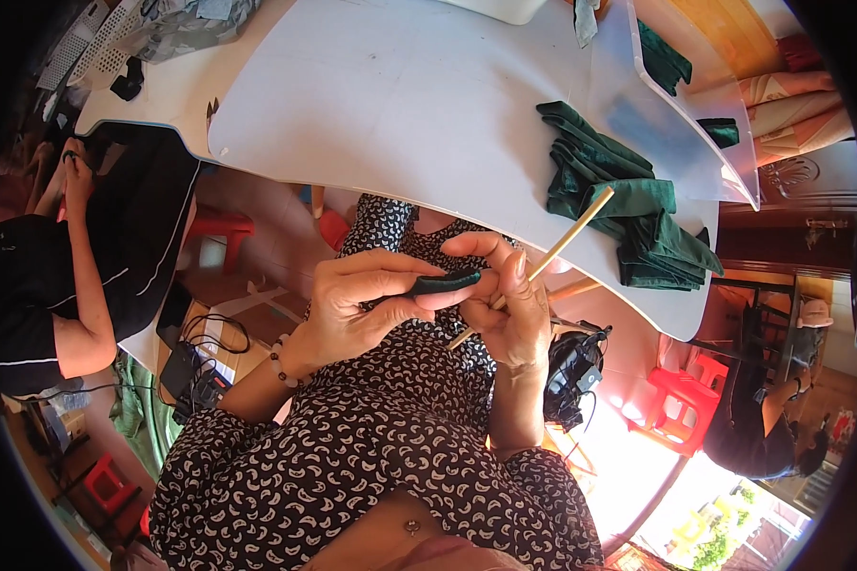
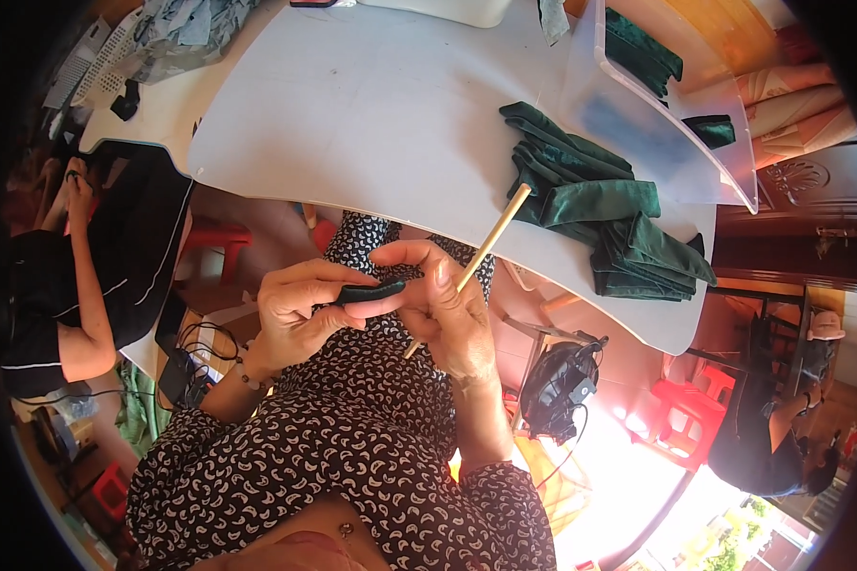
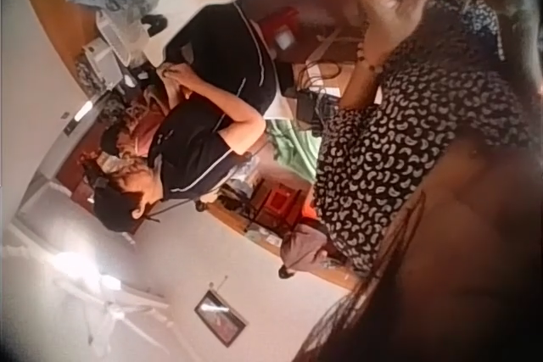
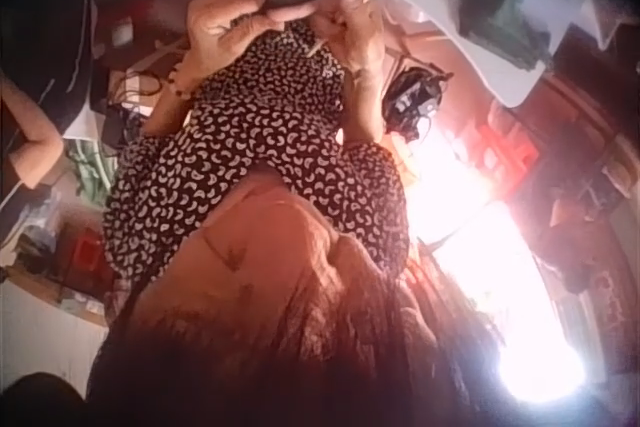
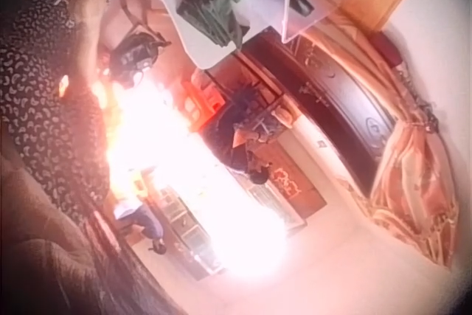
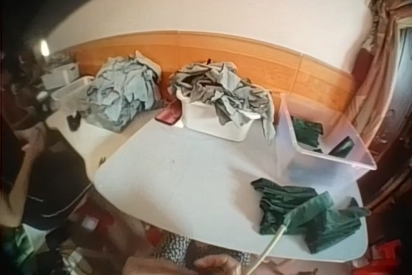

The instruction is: Using a wooden stick to shape or turn inside out small strips of dark green leather.

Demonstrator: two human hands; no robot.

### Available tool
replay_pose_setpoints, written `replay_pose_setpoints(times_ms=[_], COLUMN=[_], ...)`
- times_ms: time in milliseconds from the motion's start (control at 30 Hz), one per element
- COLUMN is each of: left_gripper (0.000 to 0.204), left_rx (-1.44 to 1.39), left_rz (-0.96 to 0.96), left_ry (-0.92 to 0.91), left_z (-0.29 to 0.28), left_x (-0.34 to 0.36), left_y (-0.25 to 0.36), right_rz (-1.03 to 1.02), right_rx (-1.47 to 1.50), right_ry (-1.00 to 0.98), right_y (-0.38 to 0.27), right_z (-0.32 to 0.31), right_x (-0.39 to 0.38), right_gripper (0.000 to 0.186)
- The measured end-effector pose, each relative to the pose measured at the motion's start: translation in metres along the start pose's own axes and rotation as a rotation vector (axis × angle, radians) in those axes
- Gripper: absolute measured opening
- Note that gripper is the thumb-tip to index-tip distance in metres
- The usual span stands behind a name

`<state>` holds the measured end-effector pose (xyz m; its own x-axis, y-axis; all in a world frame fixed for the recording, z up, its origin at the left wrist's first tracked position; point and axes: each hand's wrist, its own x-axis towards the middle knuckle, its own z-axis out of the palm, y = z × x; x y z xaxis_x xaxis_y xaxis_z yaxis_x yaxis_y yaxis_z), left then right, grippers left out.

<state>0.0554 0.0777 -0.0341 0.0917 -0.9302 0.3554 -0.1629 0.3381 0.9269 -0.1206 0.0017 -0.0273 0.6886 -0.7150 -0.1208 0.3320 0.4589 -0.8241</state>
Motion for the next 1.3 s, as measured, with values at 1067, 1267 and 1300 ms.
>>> replay_pose_setpoints(times_ms=[1067,1267,1300], left_gripper=[0.028,0.022,0.021], left_rx=[-0.655,-0.876,-0.952], left_rz=[-0.288,-0.375,-0.383], left_ry=[0.060,0.136,0.133], left_z=[0.012,0.009,0.008], left_x=[-0.018,-0.019,-0.017], left_y=[-0.025,-0.032,-0.030], right_rz=[-0.135,-0.107,-0.073], right_rx=[-0.569,-0.312,-0.372], right_ry=[0.079,0.095,0.080], right_y=[0.008,0.008,0.009], right_z=[0.011,0.010,0.006], right_x=[-0.006,-0.003,-0.003], right_gripper=[0.015,0.022,0.024])
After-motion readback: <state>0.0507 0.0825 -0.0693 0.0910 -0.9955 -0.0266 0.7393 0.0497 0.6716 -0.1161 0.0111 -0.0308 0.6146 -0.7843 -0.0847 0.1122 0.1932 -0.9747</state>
